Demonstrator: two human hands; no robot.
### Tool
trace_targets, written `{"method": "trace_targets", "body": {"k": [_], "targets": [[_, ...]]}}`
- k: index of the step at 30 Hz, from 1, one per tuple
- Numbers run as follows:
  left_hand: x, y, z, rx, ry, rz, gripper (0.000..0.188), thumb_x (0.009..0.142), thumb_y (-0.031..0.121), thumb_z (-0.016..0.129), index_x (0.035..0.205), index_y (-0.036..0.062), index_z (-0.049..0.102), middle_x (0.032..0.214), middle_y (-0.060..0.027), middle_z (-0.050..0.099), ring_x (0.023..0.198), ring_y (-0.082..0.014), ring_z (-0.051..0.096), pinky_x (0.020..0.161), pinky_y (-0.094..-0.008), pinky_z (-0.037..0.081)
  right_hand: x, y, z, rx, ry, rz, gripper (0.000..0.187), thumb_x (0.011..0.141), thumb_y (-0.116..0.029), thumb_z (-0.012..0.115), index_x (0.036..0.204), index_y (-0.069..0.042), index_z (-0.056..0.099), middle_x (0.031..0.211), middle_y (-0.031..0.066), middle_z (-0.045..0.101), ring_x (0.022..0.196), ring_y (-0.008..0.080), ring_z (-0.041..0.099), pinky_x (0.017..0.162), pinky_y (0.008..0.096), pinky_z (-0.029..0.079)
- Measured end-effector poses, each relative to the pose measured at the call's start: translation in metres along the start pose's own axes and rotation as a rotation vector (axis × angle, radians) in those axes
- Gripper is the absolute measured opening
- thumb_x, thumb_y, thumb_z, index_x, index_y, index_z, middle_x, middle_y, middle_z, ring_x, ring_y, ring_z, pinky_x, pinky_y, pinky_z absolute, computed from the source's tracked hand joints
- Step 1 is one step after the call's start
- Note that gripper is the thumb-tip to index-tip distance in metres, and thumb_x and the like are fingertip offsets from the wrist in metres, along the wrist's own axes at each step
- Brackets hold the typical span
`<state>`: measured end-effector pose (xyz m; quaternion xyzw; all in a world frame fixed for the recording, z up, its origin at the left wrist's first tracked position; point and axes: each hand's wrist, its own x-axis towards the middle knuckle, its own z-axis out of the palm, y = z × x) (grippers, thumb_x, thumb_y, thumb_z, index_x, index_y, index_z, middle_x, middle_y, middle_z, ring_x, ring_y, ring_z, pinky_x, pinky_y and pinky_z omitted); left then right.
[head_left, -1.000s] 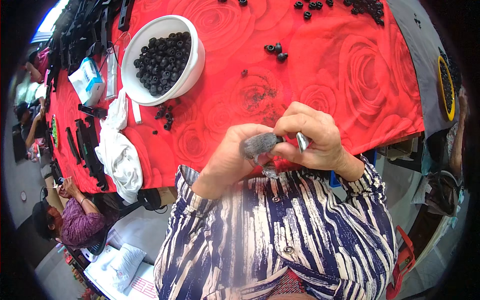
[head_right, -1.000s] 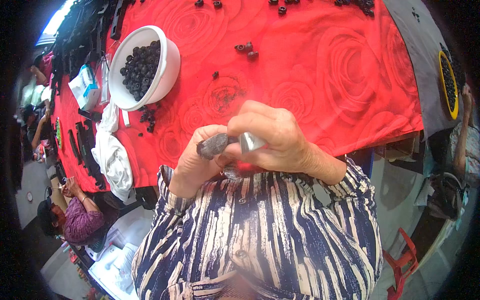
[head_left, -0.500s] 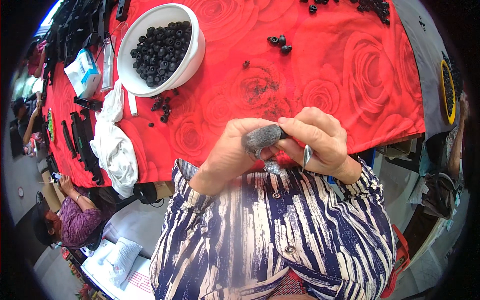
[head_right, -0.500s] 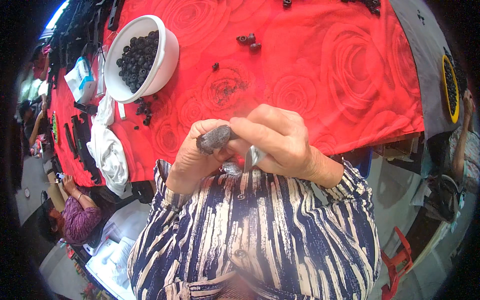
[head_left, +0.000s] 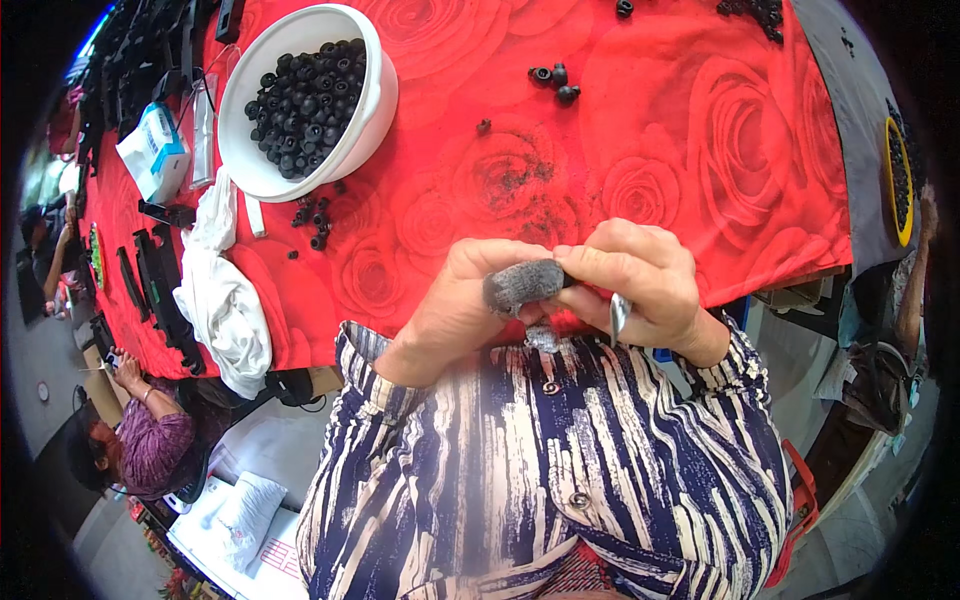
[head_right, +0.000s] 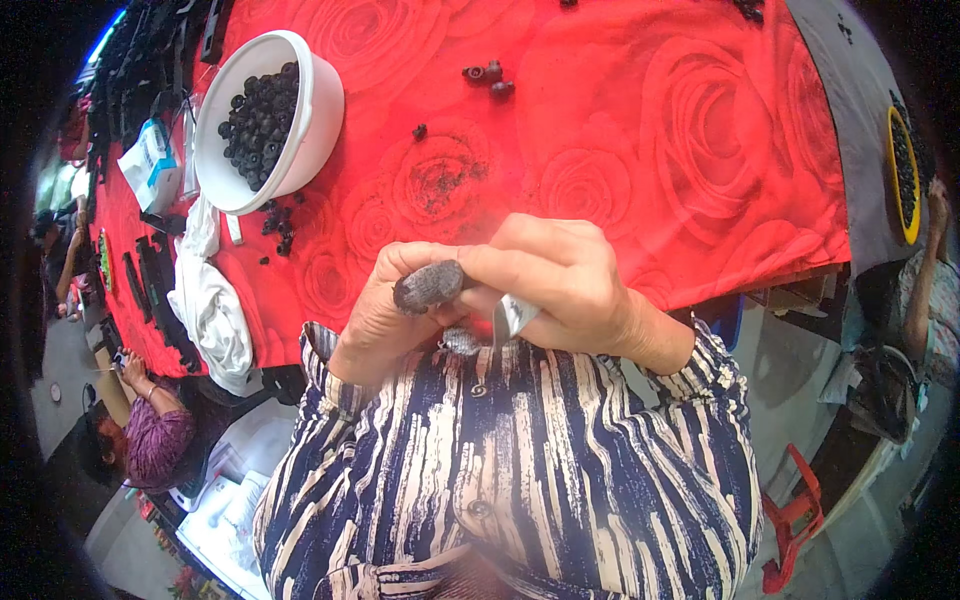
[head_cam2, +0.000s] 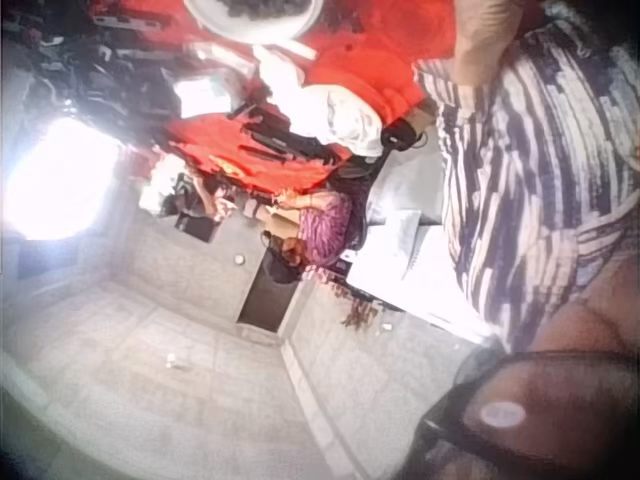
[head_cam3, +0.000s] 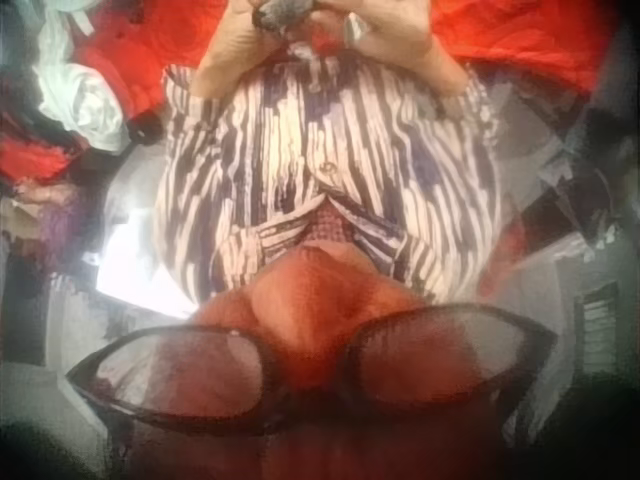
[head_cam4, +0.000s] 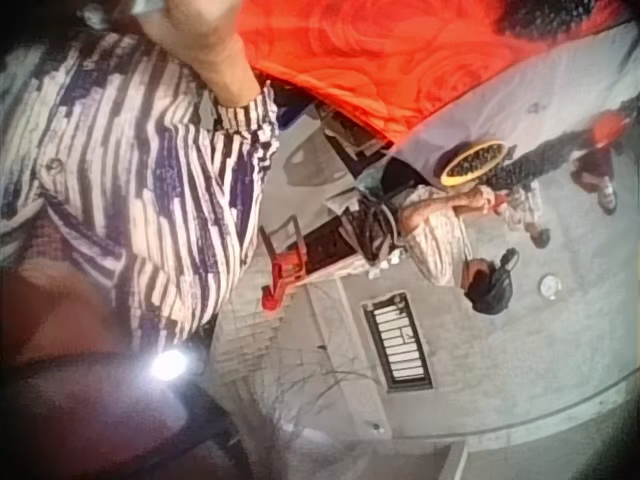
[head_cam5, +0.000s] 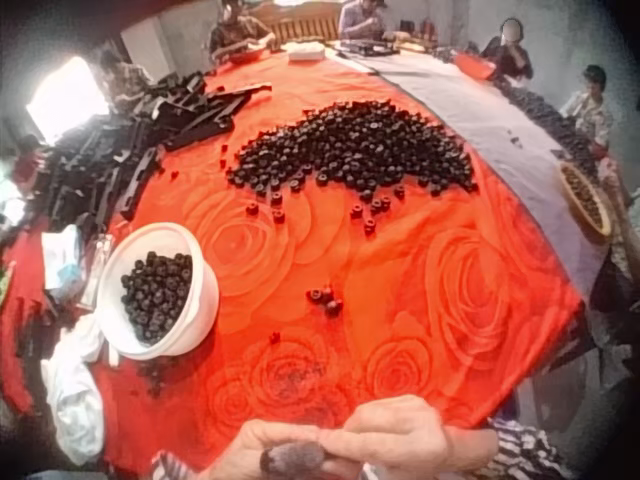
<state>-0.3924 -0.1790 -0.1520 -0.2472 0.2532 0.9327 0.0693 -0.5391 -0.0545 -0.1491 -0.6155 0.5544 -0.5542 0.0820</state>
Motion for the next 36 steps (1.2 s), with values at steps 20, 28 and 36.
{"method": "trace_targets", "body": {"k": [20, 28, 36], "targets": [[0.001, 0.003, 0.009, 0.64, -0.034, 0.567, 0.02, 0.087, -0.001, 0.057, 0.106, -0.0044, 0.06, 0.095, -0.0083, 0.058, 0.084, -0.0124, 0.055, 0.073, -0.024, 0.045, 0.0, -0.008, -0.02, 0.222, -0.145, 0.473, 0.032, 0.088, -0.017, 0.051, 0.111, 0.005, 0.052, 0.081, 0.0101, 0.05, 0.066, 0.0182, 0.046, 0.06, 0.0283, 0.036], [0.0, 0.004, 0.005, 0.643, -0.041, 0.538, 0.021, 0.086, -0.003, 0.056, 0.107, -0.0051, 0.059, 0.094, -0.0082, 0.058, 0.083, -0.0124, 0.054, 0.072, -0.0238, 0.045, 0.005, -0.005, -0.019, 0.117, -0.145, 0.413, 0.016, 0.085, -0.01, 0.056, 0.096, 0.001, 0.056, 0.077, 0.0142, 0.055, 0.069, 0.0312, 0.056, 0.06, 0.038, 0.044], [0.002, 0.003, 0.003, 0.613, -0.069, 0.513, 0.022, 0.089, 0.0, 0.055, 0.111, -0.004, 0.058, 0.093, -0.006, 0.056, 0.08, -0.0099, 0.053, 0.069, -0.022, 0.044, 0.005, 0.001, -0.018, 0.103, -0.181, 0.346, 0.018, 0.088, -0.012, 0.054, 0.098, 0.003, 0.055, 0.074, 0.0112, 0.053, 0.063, 0.0251, 0.052, 0.057, 0.0336, 0.041]]}}
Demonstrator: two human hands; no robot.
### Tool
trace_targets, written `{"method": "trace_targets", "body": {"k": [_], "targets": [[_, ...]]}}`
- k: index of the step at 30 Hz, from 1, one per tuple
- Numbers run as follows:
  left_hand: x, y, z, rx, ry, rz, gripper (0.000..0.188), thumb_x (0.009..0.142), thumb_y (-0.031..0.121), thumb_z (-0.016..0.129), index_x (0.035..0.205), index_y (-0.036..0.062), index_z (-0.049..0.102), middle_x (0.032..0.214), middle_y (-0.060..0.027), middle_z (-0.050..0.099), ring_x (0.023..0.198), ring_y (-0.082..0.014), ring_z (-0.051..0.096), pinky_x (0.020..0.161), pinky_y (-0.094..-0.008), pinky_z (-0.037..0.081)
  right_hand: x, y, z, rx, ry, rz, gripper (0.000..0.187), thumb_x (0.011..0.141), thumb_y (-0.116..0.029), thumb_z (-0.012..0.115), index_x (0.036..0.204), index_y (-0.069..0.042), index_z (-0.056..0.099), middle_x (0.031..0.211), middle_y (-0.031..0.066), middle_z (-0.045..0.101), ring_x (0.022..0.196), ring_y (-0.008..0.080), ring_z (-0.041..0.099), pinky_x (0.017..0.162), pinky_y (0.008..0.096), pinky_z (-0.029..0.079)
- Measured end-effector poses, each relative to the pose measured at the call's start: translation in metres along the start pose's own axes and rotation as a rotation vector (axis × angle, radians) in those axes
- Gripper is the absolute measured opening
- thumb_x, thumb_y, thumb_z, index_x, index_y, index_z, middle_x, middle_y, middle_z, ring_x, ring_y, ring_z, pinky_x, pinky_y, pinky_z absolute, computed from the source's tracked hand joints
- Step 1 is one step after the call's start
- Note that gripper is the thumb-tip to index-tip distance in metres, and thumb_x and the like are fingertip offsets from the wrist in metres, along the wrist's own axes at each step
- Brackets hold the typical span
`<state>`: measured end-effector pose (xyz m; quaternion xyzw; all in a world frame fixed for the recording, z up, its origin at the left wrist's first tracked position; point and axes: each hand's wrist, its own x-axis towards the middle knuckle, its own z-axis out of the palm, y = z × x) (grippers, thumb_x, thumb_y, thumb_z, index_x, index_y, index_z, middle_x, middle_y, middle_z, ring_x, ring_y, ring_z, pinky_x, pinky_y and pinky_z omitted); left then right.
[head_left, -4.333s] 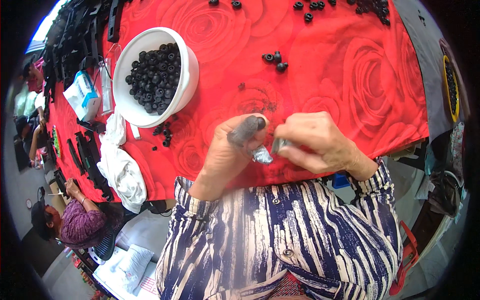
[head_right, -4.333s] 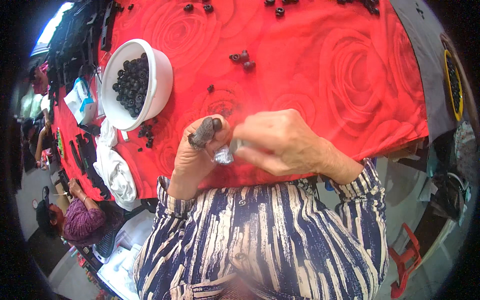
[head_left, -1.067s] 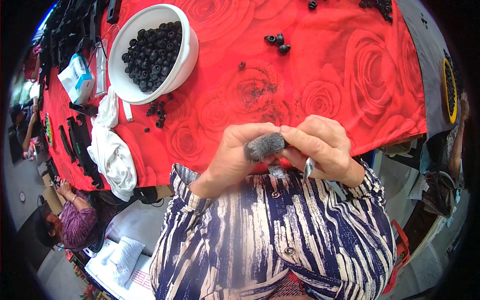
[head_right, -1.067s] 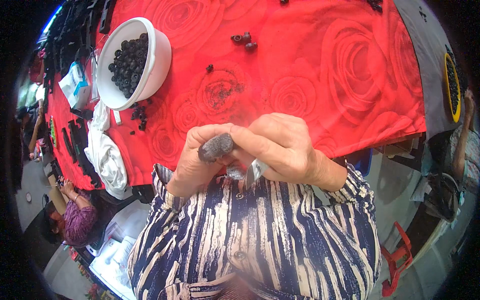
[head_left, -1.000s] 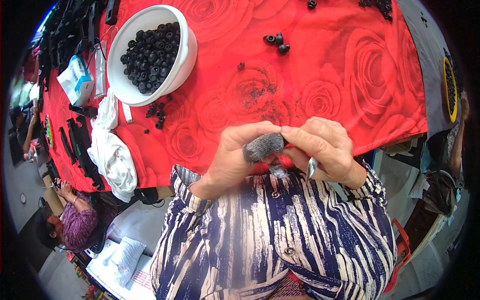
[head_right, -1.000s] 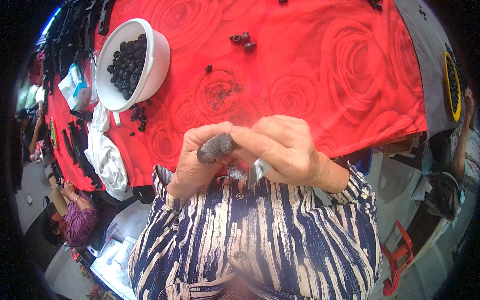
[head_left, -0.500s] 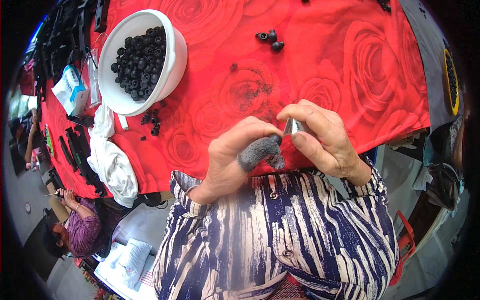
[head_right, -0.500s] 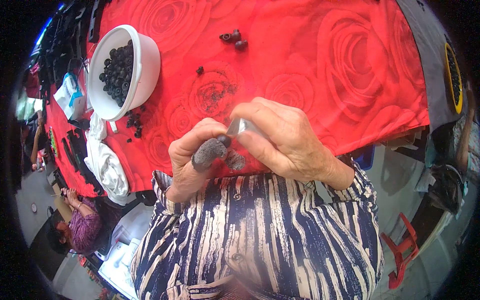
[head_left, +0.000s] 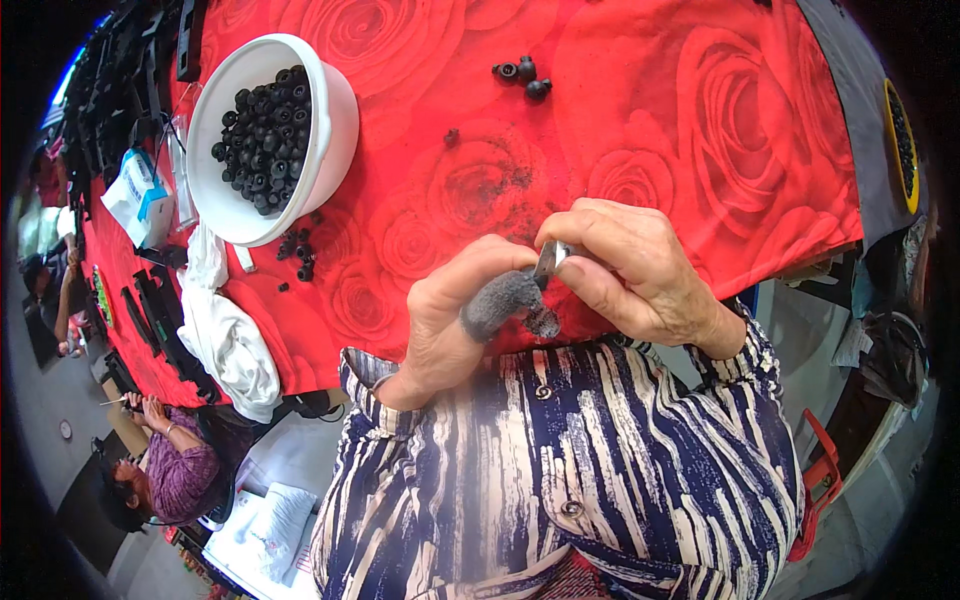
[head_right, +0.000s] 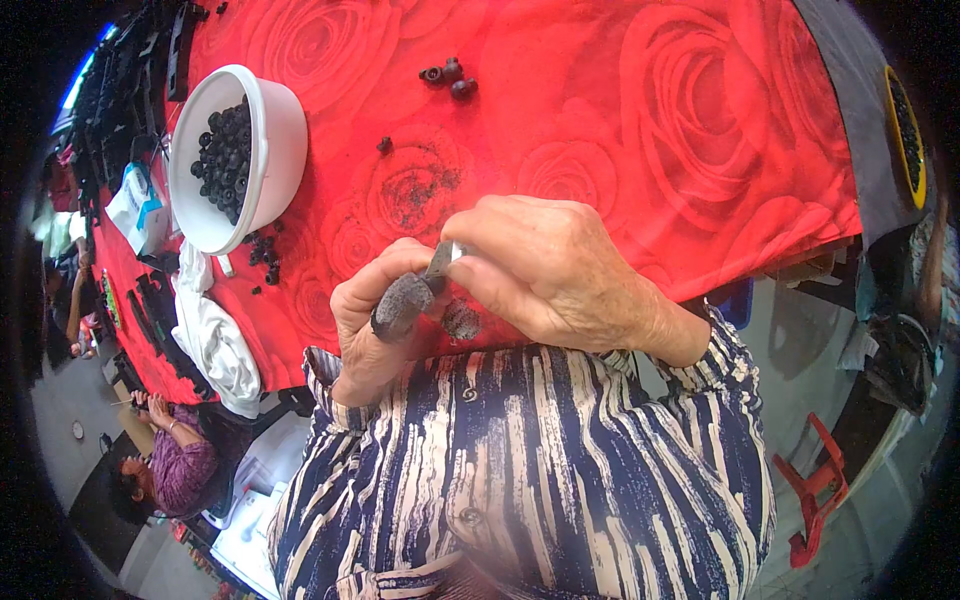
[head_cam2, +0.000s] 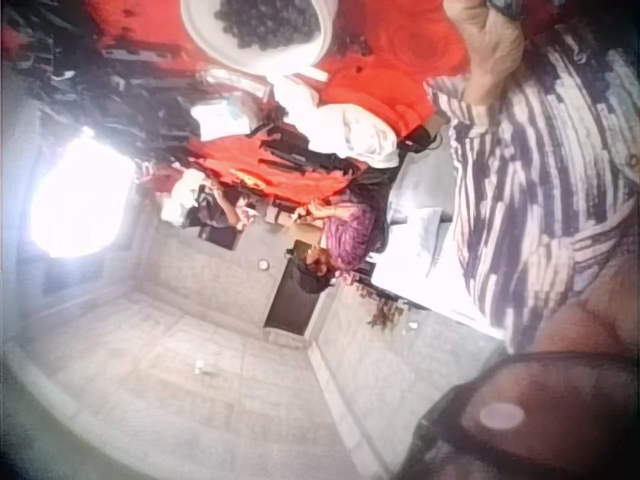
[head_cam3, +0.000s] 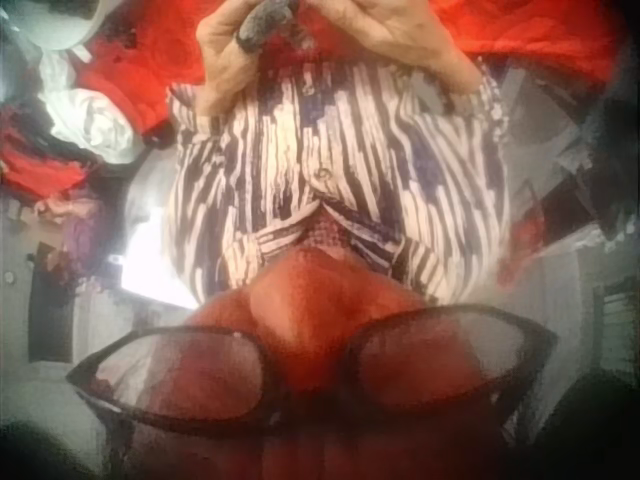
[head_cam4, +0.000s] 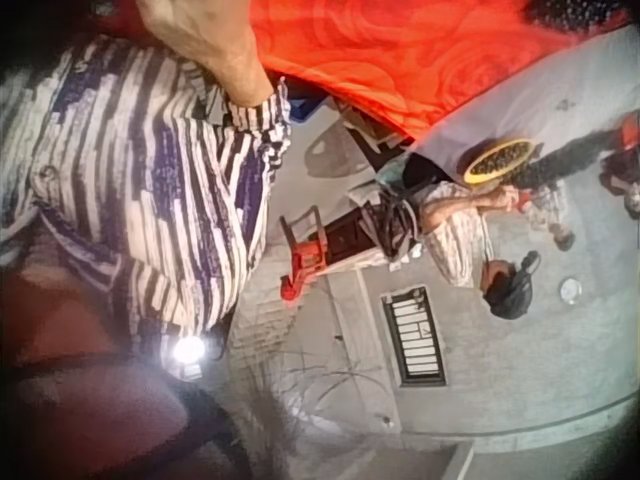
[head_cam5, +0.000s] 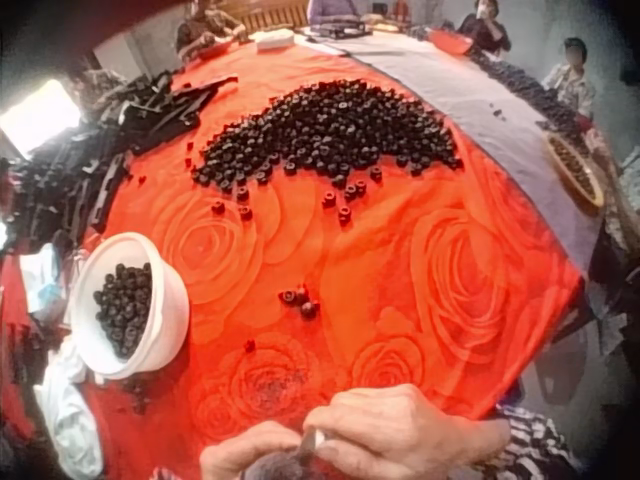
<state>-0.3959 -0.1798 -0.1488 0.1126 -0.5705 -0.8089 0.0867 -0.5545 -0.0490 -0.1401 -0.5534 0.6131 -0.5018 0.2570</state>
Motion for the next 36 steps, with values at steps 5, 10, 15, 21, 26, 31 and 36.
{"method": "trace_targets", "body": {"k": [5, 10, 15, 21, 26, 31, 36], "targets": [[-0.001, -0.001, 0.0, -0.062, 0.016, -0.029, 0.023, 0.09, 0.003, 0.055, 0.112, -0.0032, 0.057, 0.093, -0.0048, 0.055, 0.082, -0.0095, 0.052, 0.069, -0.0215, 0.044, 0.0, 0.001, 0.001, 0.025, -0.01, 0.018, 0.017, 0.088, -0.011, 0.054, 0.097, 0.003, 0.055, 0.073, 0.0113, 0.053, 0.063, 0.0252, 0.053, 0.057, 0.0336, 0.041], [-0.002, -0.003, 0.0, -0.108, 0.03, -0.064, 0.022, 0.091, 0.005, 0.054, 0.111, -0.0026, 0.056, 0.095, -0.0038, 0.054, 0.085, -0.0088, 0.051, 0.07, -0.0218, 0.044, 0.001, 0.004, 0.002, 0.072, 0.0, 0.005, 0.016, 0.087, -0.011, 0.054, 0.094, 0.004, 0.055, 0.073, 0.0122, 0.053, 0.063, 0.0266, 0.053, 0.057, 0.0343, 0.041], [0.001, -0.002, 0.007, -0.135, 0.142, -0.123, 0.029, 0.089, 0.023, 0.061, 0.102, -0.0028, 0.058, 0.083, -0.0017, 0.052, 0.074, -0.0078, 0.047, 0.067, -0.0218, 0.038, 0.003, 0.004, 0.0, 0.096, -0.02, 0.042, 0.014, 0.085, -0.01, 0.056, 0.091, 0.002, 0.056, 0.073, 0.0128, 0.055, 0.065, 0.0288, 0.056, 0.057, 0.0363, 0.043], [0.003, -0.006, 0.001, -0.267, -0.025, -0.094, 0.021, 0.094, 0.013, 0.053, 0.108, -0.0019, 0.054, 0.098, -0.0032, 0.052, 0.088, -0.0091, 0.05, 0.076, -0.023, 0.043, 0.004, 0.005, -0.003, 0.09, -0.046, 0.063, 0.013, 0.083, -0.011, 0.058, 0.089, 0.0, 0.057, 0.075, 0.0128, 0.058, 0.069, 0.0307, 0.059, 0.058, 0.0379, 0.045], [0.003, -0.009, -0.001, -0.23, -0.011, -0.132, 0.021, 0.094, 0.016, 0.053, 0.107, -0.0006, 0.054, 0.097, -0.0018, 0.053, 0.088, -0.0078, 0.05, 0.077, -0.021, 0.041, 0.004, 0.007, -0.003, 0.054, -0.076, 0.06, 0.013, 0.083, -0.012, 0.058, 0.089, -0.001, 0.057, 0.074, 0.0122, 0.057, 0.068, 0.0307, 0.059, 0.058, 0.0385, 0.045], [0.006, -0.006, 0.004, -0.347, 0.171, -0.206, 0.019, 0.092, 0.018, 0.056, 0.103, 0.002, 0.057, 0.092, 0.0006, 0.057, 0.083, -0.0046, 0.049, 0.074, -0.0191, 0.039, 0.003, 0.008, -0.002, -0.098, -0.171, -0.067, 0.013, 0.083, -0.009, 0.056, 0.091, 0.002, 0.056, 0.069, 0.0115, 0.051, 0.059, 0.0275, 0.05, 0.055, 0.0366, 0.04], [0.007, -0.013, -0.002, -0.365, 0.149, -0.204, 0.018, 0.091, 0.019, 0.058, 0.1, 0.004, 0.06, 0.091, 0.001, 0.06, 0.076, -0.0032, 0.047, 0.069, -0.0182, 0.037, 0.004, 0.011, -0.003, 0.067, -0.057, -0.055, 0.014, 0.083, -0.008, 0.055, 0.093, 0.001, 0.055, 0.07, 0.0108, 0.052, 0.06, 0.0274, 0.05, 0.056, 0.0359, 0.04]]}}
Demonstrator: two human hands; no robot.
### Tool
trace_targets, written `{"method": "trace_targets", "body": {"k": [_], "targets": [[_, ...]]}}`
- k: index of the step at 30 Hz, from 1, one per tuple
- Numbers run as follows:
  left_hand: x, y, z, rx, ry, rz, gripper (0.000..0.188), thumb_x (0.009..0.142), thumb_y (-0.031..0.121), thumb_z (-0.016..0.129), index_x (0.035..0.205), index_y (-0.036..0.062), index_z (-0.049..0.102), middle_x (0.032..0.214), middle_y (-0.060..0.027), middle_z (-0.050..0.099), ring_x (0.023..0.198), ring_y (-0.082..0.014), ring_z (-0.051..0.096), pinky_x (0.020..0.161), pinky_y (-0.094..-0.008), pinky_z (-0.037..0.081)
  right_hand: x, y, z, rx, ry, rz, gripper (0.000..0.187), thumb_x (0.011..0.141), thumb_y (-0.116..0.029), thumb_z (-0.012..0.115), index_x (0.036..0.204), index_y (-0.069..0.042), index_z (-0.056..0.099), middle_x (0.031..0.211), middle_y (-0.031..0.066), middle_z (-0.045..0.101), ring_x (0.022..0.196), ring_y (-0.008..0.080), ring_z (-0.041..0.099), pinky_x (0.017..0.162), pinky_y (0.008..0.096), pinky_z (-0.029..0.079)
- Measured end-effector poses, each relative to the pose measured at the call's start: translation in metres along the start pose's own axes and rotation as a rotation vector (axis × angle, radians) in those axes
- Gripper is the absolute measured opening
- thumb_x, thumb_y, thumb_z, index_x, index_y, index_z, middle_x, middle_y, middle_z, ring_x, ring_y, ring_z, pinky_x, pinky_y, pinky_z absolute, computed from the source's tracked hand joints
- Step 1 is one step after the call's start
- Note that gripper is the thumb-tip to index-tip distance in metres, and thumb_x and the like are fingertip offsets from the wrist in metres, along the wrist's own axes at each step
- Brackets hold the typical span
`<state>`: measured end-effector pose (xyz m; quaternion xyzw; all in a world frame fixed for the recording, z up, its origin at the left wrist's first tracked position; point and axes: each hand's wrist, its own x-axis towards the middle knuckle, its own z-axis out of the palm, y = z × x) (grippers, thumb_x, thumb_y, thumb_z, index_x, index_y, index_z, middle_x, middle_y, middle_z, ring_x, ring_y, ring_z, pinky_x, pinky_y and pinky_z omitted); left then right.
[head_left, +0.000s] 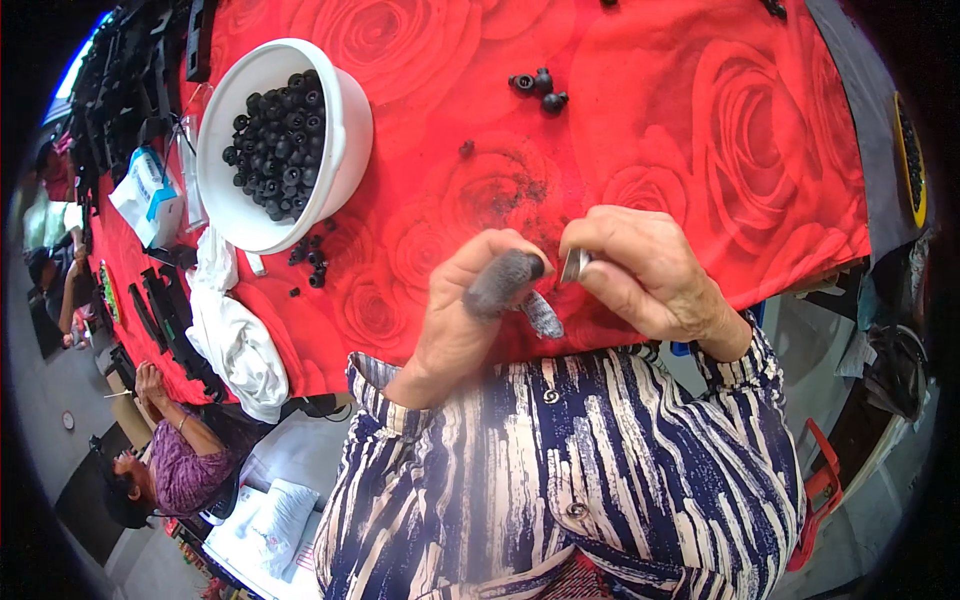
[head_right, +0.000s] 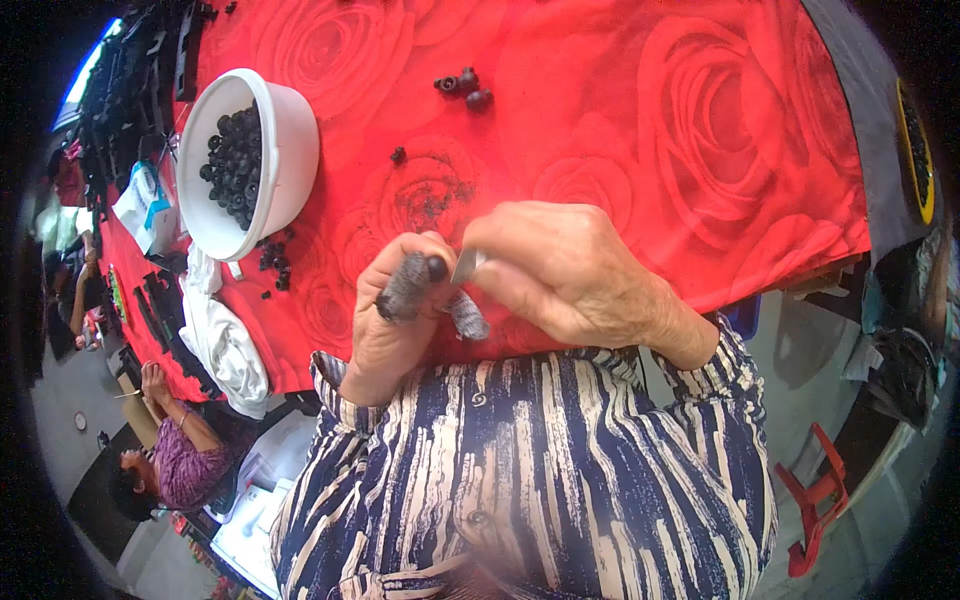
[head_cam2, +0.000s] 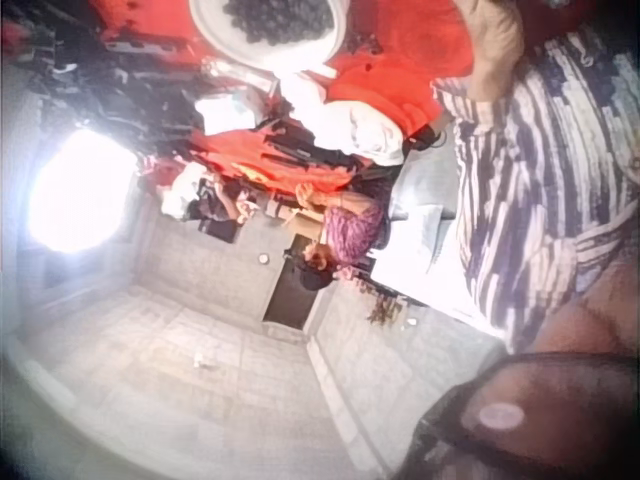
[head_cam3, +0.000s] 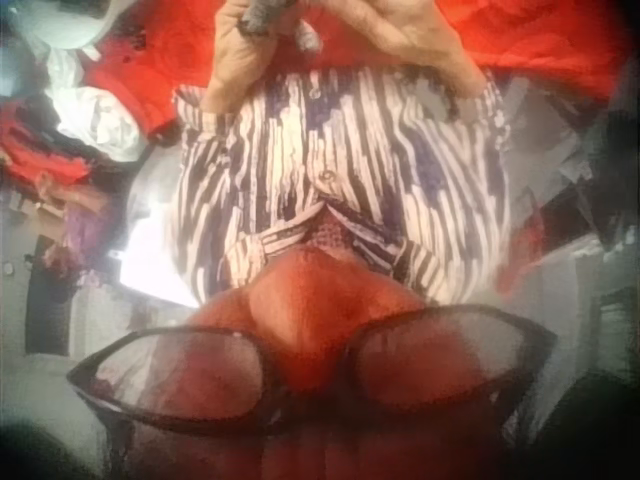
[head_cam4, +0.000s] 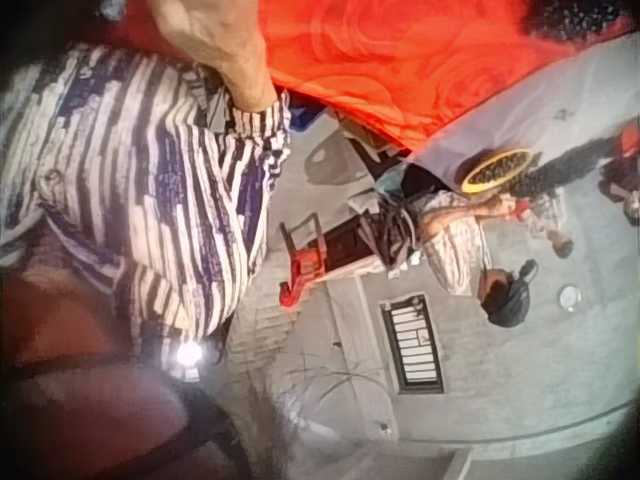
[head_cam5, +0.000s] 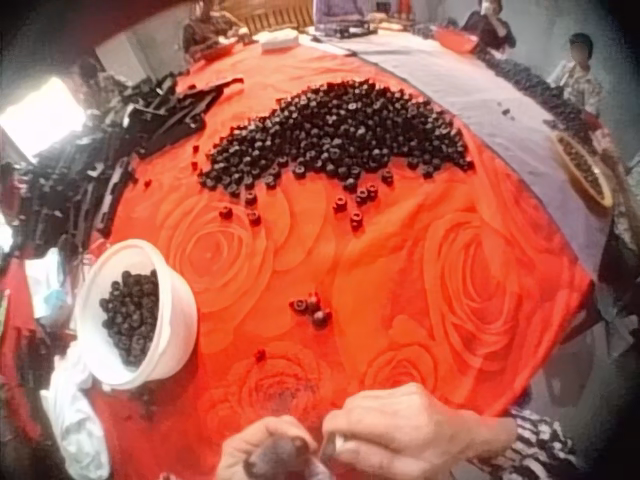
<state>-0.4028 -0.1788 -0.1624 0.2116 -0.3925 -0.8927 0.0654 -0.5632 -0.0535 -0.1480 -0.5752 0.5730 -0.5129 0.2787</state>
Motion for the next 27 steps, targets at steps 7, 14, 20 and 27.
{"method": "trace_targets", "body": {"k": [7, 14, 20, 27], "targets": [[-0.003, 0.002, 0.006, 0.023, -0.024, 0.019, 0.022, 0.091, 0.022, 0.057, 0.103, 0.0033, 0.059, 0.09, 0.001, 0.057, 0.075, -0.004, 0.047, 0.068, -0.0187, 0.037, 0.0, -0.005, 0.004, -0.07, 0.055, 0.093, 0.014, 0.086, -0.009, 0.053, 0.094, 0.002, 0.055, 0.072, 0.0117, 0.053, 0.064, 0.0264, 0.054, 0.06, 0.0344, 0.042], [-0.004, 0.0, 0.003, 0.036, -0.029, 0.005, 0.023, 0.092, 0.022, 0.057, 0.104, 0.0028, 0.058, 0.091, 0.0013, 0.056, 0.077, -0.0044, 0.046, 0.069, -0.0193, 0.036, 0.001, -0.004, 0.003, -0.038, 0.006, 0.144, 0.013, 0.087, -0.009, 0.052, 0.093, 0.002, 0.056, 0.074, 0.0122, 0.057, 0.066, 0.0259, 0.058, 0.06, 0.0339, 0.045], [-0.002, 0.0, 0.002, 0.015, -0.092, 0.008, 0.023, 0.092, 0.022, 0.057, 0.105, 0.0033, 0.058, 0.094, 0.0009, 0.056, 0.08, -0.0046, 0.047, 0.071, -0.0194, 0.037, 0.002, -0.004, 0.004, -0.016, 0.038, 0.163, 0.013, 0.086, -0.016, 0.053, 0.085, -0.003, 0.056, 0.069, 0.0125, 0.055, 0.064, 0.0312, 0.057, 0.055, 0.0392, 0.043], [-0.003, 0.005, 0.009, 0.063, -0.013, -0.051, 0.021, 0.089, 0.021, 0.058, 0.096, 0.0017, 0.055, 0.086, 0.0006, 0.049, 0.076, -0.008, 0.042, 0.068, -0.0217, 0.034, 0.002, -0.002, 0.002, 0.026, 0.01, 0.123, 0.013, 0.085, -0.016, 0.054, 0.084, -0.003, 0.055, 0.069, 0.012, 0.055, 0.064, 0.0306, 0.057, 0.056, 0.039, 0.043]]}}
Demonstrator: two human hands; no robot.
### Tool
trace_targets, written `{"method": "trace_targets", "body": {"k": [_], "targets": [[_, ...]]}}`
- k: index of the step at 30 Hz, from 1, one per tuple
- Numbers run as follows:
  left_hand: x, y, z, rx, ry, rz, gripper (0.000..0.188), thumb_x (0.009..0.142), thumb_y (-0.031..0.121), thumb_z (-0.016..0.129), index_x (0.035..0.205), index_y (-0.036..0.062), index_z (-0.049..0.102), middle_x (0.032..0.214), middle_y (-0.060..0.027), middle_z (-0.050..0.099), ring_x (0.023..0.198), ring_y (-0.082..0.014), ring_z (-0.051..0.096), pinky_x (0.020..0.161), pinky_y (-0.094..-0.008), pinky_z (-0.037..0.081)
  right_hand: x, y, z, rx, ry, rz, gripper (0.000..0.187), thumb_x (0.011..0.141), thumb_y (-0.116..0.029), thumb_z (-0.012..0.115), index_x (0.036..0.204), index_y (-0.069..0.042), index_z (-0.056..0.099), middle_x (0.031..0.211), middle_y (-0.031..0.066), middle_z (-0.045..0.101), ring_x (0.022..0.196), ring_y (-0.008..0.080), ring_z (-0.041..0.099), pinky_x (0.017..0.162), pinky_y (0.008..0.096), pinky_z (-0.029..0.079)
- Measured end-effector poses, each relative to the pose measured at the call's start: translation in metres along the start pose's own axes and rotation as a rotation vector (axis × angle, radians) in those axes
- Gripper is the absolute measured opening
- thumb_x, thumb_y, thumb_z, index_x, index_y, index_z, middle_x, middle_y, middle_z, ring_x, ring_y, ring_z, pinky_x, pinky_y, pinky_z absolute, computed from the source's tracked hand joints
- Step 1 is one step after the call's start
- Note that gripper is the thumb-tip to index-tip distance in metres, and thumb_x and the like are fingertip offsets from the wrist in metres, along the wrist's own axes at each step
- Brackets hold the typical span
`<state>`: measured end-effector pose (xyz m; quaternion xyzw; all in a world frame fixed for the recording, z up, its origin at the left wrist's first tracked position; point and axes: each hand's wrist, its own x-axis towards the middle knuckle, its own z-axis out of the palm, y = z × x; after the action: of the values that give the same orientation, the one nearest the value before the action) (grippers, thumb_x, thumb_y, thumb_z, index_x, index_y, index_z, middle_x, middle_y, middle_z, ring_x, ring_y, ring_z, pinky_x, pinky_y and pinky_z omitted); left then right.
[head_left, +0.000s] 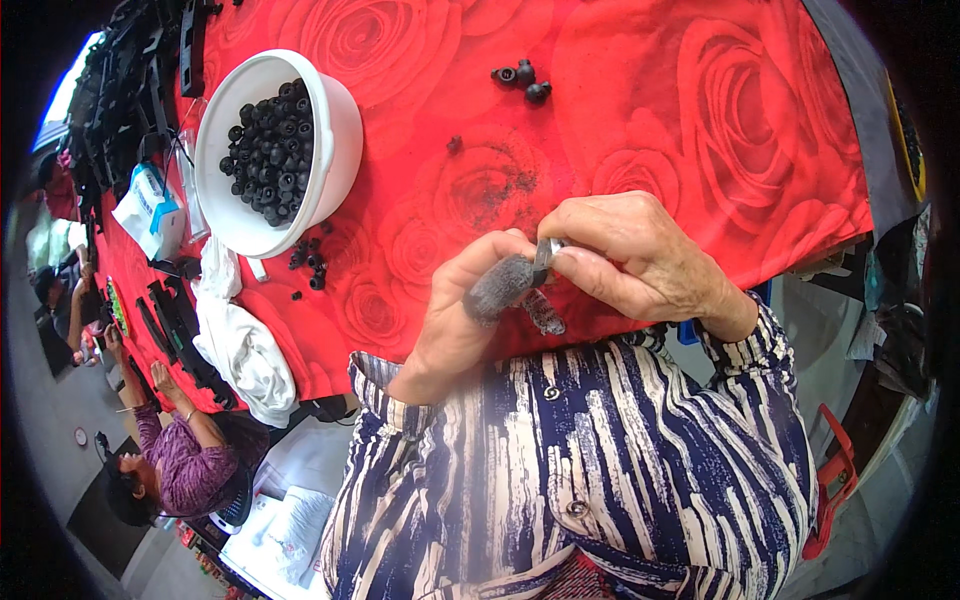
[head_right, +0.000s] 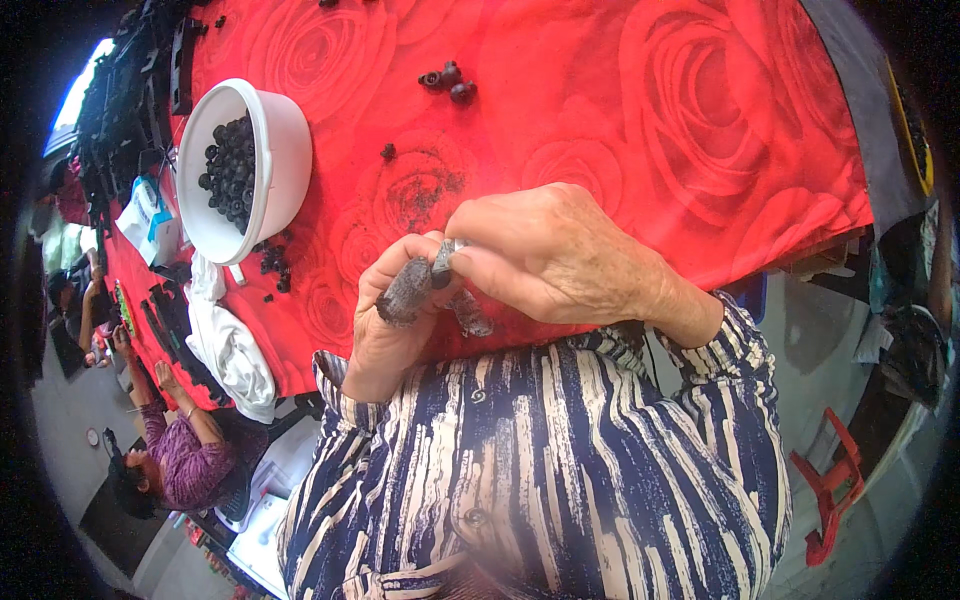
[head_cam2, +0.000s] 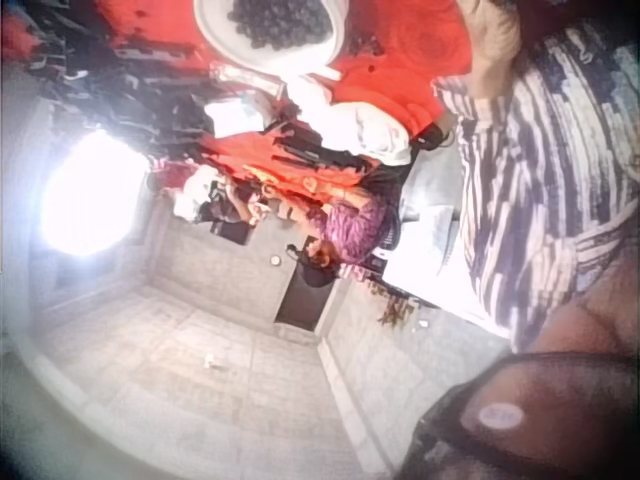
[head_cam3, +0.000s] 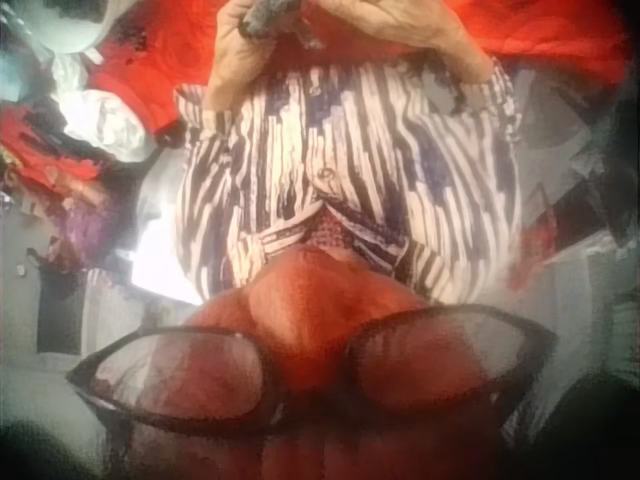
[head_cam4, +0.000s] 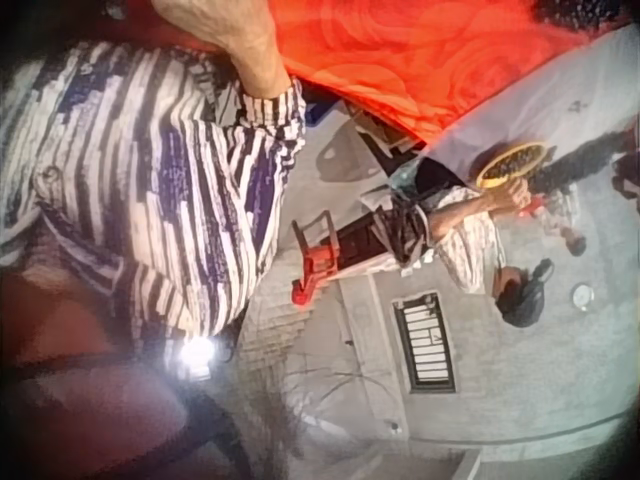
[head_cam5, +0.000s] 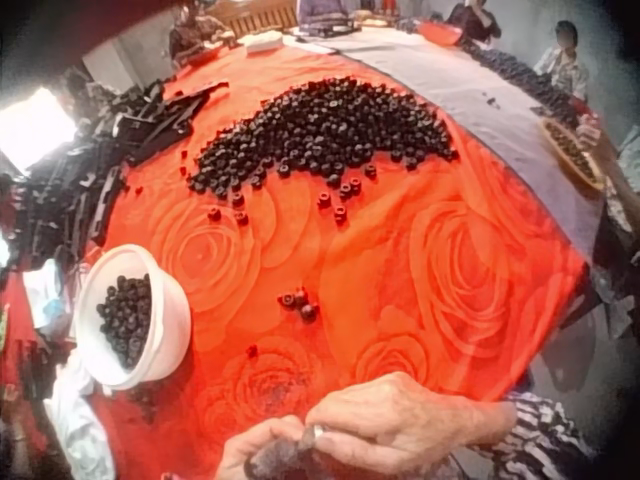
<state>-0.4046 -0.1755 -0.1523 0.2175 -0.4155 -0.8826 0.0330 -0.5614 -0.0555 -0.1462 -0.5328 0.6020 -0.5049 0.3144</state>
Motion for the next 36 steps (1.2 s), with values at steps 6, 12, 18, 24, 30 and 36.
{"method": "trace_targets", "body": {"k": [6, 12, 18, 24, 30, 36], "targets": [[0.001, -0.003, -0.01, -0.021, -0.055, 0.018, 0.019, 0.09, 0.019, 0.059, 0.103, 0.0048, 0.059, 0.094, 0.0019, 0.055, 0.081, -0.0044, 0.048, 0.071, -0.0187, 0.037, 0.0, -0.006, -0.005, -0.042, -0.072, -0.02, 0.013, 0.084, -0.014, 0.055, 0.086, -0.002, 0.056, 0.07, 0.0119, 0.055, 0.065, 0.03, 0.058, 0.056, 0.0394, 0.043], [0.0, -0.003, -0.008, -0.041, -0.027, -0.01, 0.02, 0.09, 0.02, 0.059, 0.103, 0.0046, 0.059, 0.097, 0.0005, 0.057, 0.088, -0.006, 0.052, 0.075, -0.0191, 0.04, 0.001, 0.0, 0.001, -0.026, 0.08, 0.011, 0.012, 0.083, -0.014, 0.056, 0.084, -0.002, 0.056, 0.069, 0.0115, 0.055, 0.064, 0.0299, 0.058, 0.056, 0.0388, 0.043], [0.0, 0.001, -0.007, -0.069, -0.067, -0.025, 0.02, 0.09, 0.021, 0.059, 0.103, 0.0044, 0.059, 0.098, -0.0002, 0.057, 0.089, -0.0062, 0.052, 0.077, -0.0199, 0.04, 0.001, -0.002, 0.0, -0.058, 0.045, 0.006, 0.012, 0.083, -0.015, 0.056, 0.083, -0.003, 0.056, 0.068, 0.0111, 0.055, 0.064, 0.0302, 0.058, 0.055, 0.0386, 0.043], [0.002, 0.001, -0.007, -0.048, -0.099, -0.028, 0.019, 0.091, 0.021, 0.058, 0.1, 0.004, 0.058, 0.095, 0.0002, 0.057, 0.089, -0.0064, 0.051, 0.078, -0.0208, 0.039, -0.001, 0.0, -0.004, -0.038, -0.024, -0.017, 0.014, 0.083, -0.008, 0.056, 0.09, 0.004, 0.057, 0.073, 0.0121, 0.056, 0.064, 0.0271, 0.056, 0.057, 0.0342, 0.044], [0.003, 0.003, 0.0, -0.018, -0.07, -0.03, 0.018, 0.09, 0.019, 0.058, 0.097, 0.0025, 0.057, 0.09, 0.0004, 0.054, 0.082, -0.0071, 0.047, 0.072, -0.0208, 0.036, -0.001, -0.001, -0.004, -0.033, -0.014, -0.03, 0.013, 0.083, -0.008, 0.056, 0.089, 0.004, 0.057, 0.071, 0.0119, 0.055, 0.063, 0.0268, 0.055, 0.057, 0.0348, 0.043], [0.002, 0.003, 0.001, -0.006, -0.025, -0.02, 0.016, 0.09, 0.018, 0.057, 0.094, 0.002, 0.056, 0.087, 0.0002, 0.052, 0.076, -0.0074, 0.043, 0.066, -0.0206, 0.033, 0.0, -0.001, -0.001, -0.027, 0.012, -0.013, 0.013, 0.083, -0.015, 0.057, 0.086, -0.002, 0.057, 0.068, 0.0117, 0.056, 0.064, 0.0308, 0.057, 0.056, 0.0391, 0.043]]}}
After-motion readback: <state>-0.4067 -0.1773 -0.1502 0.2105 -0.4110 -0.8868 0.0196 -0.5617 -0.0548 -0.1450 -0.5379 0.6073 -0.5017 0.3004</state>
